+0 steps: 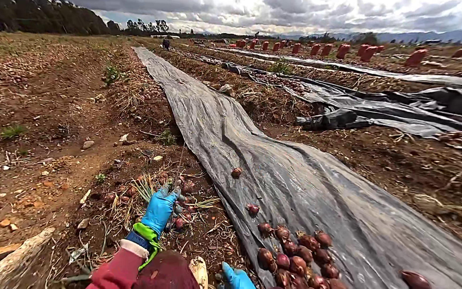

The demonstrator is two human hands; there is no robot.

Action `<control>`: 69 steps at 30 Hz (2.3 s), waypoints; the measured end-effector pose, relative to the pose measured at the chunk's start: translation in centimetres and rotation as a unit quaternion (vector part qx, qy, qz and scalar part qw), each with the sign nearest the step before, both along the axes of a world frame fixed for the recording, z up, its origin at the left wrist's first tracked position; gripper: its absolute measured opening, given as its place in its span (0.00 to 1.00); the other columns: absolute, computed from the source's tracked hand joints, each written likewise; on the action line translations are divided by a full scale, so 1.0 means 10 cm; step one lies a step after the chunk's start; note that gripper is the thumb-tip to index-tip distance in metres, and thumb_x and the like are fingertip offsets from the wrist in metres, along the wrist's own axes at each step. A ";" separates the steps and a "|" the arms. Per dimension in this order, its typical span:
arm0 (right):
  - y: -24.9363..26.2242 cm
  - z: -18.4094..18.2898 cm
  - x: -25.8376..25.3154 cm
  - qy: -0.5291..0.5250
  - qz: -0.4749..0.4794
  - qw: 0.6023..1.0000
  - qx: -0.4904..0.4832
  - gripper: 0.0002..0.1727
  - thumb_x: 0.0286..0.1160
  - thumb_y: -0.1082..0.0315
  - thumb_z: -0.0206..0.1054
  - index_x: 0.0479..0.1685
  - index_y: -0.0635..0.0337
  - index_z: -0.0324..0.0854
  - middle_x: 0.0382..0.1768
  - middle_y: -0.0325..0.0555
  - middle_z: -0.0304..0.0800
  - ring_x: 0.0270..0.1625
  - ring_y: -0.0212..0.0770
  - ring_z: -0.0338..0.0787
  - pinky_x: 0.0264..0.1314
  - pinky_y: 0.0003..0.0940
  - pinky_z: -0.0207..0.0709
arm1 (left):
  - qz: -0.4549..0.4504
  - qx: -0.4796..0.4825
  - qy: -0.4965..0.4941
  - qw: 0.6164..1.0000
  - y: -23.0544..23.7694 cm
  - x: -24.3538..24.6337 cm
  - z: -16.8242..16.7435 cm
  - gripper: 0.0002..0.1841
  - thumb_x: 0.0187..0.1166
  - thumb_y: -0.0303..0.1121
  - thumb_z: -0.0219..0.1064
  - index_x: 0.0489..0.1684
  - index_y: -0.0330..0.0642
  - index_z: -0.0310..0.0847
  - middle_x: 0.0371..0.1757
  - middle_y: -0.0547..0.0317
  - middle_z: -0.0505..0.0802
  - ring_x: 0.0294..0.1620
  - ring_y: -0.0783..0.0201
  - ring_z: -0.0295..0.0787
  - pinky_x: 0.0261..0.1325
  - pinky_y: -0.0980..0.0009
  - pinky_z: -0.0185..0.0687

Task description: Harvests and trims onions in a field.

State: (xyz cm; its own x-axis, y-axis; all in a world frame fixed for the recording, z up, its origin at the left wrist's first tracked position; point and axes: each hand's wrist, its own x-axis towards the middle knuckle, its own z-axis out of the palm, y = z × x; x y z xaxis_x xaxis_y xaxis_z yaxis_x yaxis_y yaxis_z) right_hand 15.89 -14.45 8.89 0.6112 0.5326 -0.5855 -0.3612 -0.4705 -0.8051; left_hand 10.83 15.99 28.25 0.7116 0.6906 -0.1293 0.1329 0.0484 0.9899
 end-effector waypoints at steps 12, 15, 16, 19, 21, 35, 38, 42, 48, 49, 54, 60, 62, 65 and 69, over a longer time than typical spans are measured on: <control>0.36 -1.30 1.40 -0.247 -0.038 0.860 -0.446 0.46 0.58 0.34 0.75 0.76 0.55 0.78 0.67 0.53 0.88 0.67 0.55 0.88 0.69 0.61 0.79 | 0.175 -0.265 0.204 0.926 -0.40 -0.56 -2.57 0.21 0.93 0.41 0.58 0.75 0.36 0.74 0.39 0.46 0.96 0.26 0.55 0.93 0.30 0.58 0.92; 0.44 -1.65 1.84 -0.281 0.017 0.805 -0.521 0.51 0.57 0.38 0.76 0.82 0.60 0.71 0.71 0.59 0.83 0.68 0.58 0.86 0.68 0.61 0.79 | 0.166 -0.282 0.247 0.912 -0.34 -0.52 -2.86 0.22 0.92 0.40 0.58 0.77 0.36 0.72 0.41 0.46 0.95 0.29 0.56 0.93 0.34 0.58 0.92; 0.46 -1.71 1.91 -0.275 0.056 0.788 -0.549 0.46 0.60 0.38 0.74 0.75 0.62 0.77 0.66 0.59 0.86 0.65 0.58 0.88 0.65 0.61 0.80 | 0.179 -0.285 0.251 0.908 -0.33 -0.48 -2.96 0.21 0.91 0.39 0.59 0.76 0.36 0.73 0.41 0.46 0.95 0.29 0.56 0.93 0.33 0.58 0.92; 0.49 -1.72 2.05 -0.224 0.129 0.776 -0.575 0.30 0.67 0.39 0.68 0.51 0.57 0.90 0.57 0.54 0.92 0.60 0.56 0.91 0.59 0.63 0.83 | 0.190 -0.279 0.256 0.906 -0.30 -0.44 -3.12 0.21 0.91 0.40 0.61 0.75 0.39 0.76 0.39 0.47 0.96 0.26 0.56 0.93 0.30 0.59 0.93; 0.51 -1.59 2.13 -0.179 0.178 0.771 -0.585 0.30 0.74 0.37 0.61 0.47 0.56 0.91 0.55 0.54 0.93 0.60 0.57 0.92 0.58 0.66 0.81 | 0.172 -0.282 0.264 0.906 -0.25 -0.38 -3.06 0.20 0.91 0.40 0.60 0.76 0.39 0.75 0.39 0.49 0.95 0.26 0.58 0.92 0.29 0.61 0.91; 0.34 -1.30 2.13 -0.177 0.393 0.731 -0.529 0.29 0.80 0.41 0.51 0.42 0.56 0.89 0.48 0.56 0.94 0.56 0.61 0.92 0.52 0.70 0.79 | 0.161 -0.291 0.248 0.910 -0.20 -0.70 -3.09 0.20 0.91 0.40 0.60 0.74 0.38 0.74 0.38 0.47 0.95 0.25 0.57 0.92 0.28 0.61 0.92; 0.19 -1.18 2.08 -0.211 0.421 0.728 -0.498 0.33 0.81 0.38 0.47 0.37 0.57 0.87 0.44 0.56 0.93 0.53 0.61 0.92 0.50 0.68 0.80 | 0.172 -0.295 0.251 0.906 -0.24 -0.82 -3.22 0.21 0.91 0.41 0.62 0.74 0.37 0.74 0.38 0.47 0.95 0.24 0.56 0.92 0.29 0.60 0.92; 0.20 -1.00 1.84 -0.199 0.464 0.728 -0.464 0.33 0.81 0.40 0.46 0.36 0.60 0.85 0.43 0.60 0.92 0.52 0.64 0.92 0.49 0.70 0.78 | 0.163 -0.283 0.265 0.907 -0.31 -0.81 -3.24 0.21 0.90 0.41 0.62 0.73 0.37 0.75 0.37 0.48 0.95 0.24 0.56 0.93 0.28 0.60 0.93; 0.33 -1.18 1.31 -0.193 0.471 0.726 -0.463 0.30 0.79 0.42 0.50 0.38 0.59 0.86 0.43 0.59 0.93 0.52 0.64 0.93 0.47 0.71 0.79 | 0.133 -0.266 0.261 0.919 -0.40 -0.56 -3.10 0.20 0.90 0.36 0.62 0.76 0.37 0.75 0.39 0.47 0.96 0.26 0.56 0.94 0.30 0.60 0.93; 0.33 -1.22 1.25 -0.190 0.472 0.721 -0.469 0.29 0.79 0.42 0.50 0.38 0.59 0.87 0.43 0.58 0.93 0.52 0.64 0.93 0.47 0.71 0.79 | 0.131 -0.260 0.261 0.920 -0.44 -0.50 -3.11 0.21 0.89 0.35 0.63 0.77 0.38 0.75 0.39 0.47 0.97 0.26 0.56 0.94 0.28 0.61 0.93; 0.49 -1.32 1.24 -0.159 0.465 0.740 -0.460 0.38 0.81 0.33 0.45 0.44 0.58 0.88 0.49 0.59 0.94 0.57 0.63 0.92 0.53 0.71 0.80 | 0.060 -0.214 0.244 0.944 -0.44 -0.13 -3.04 0.27 0.83 0.37 0.71 0.79 0.38 0.74 0.42 0.52 0.97 0.26 0.59 0.94 0.30 0.62 0.94; 1.18 -1.00 0.94 0.096 -0.005 0.991 0.089 0.40 0.80 0.34 0.61 0.68 0.66 0.77 0.52 0.54 0.96 0.51 0.51 0.97 0.53 0.51 0.93 | -0.309 0.097 0.351 0.878 -0.34 0.28 -2.61 0.44 0.76 0.61 0.68 0.88 0.42 0.67 0.78 0.47 0.84 0.78 0.52 0.82 0.82 0.49 0.75; 1.42 -1.10 0.85 0.114 -0.112 0.984 0.075 0.26 0.81 0.50 0.69 0.57 0.69 0.82 0.42 0.55 0.95 0.44 0.50 0.96 0.49 0.50 0.94 | -0.434 0.180 0.347 0.812 -0.13 0.43 -2.41 0.43 0.71 0.66 0.70 0.82 0.45 0.73 0.73 0.43 0.85 0.75 0.44 0.81 0.78 0.41 0.76; 1.35 -1.26 0.84 0.158 -0.203 0.964 0.062 0.16 0.88 0.65 0.60 0.52 0.75 0.80 0.35 0.60 0.93 0.34 0.51 0.95 0.38 0.48 0.92 | -0.339 0.237 0.391 0.822 0.63 0.53 -2.36 0.18 0.85 0.49 0.63 0.69 0.63 0.88 0.64 0.64 0.94 0.70 0.60 0.88 0.76 0.49 0.80; 0.94 -1.25 0.89 0.185 -0.199 0.962 0.034 0.15 0.87 0.70 0.55 0.55 0.74 0.82 0.40 0.63 0.96 0.36 0.54 0.96 0.37 0.49 0.92 | -0.276 0.429 0.482 0.713 1.63 0.64 -3.14 0.24 0.70 0.28 0.72 0.66 0.63 0.89 0.66 0.60 0.93 0.73 0.46 0.84 0.71 0.39 0.80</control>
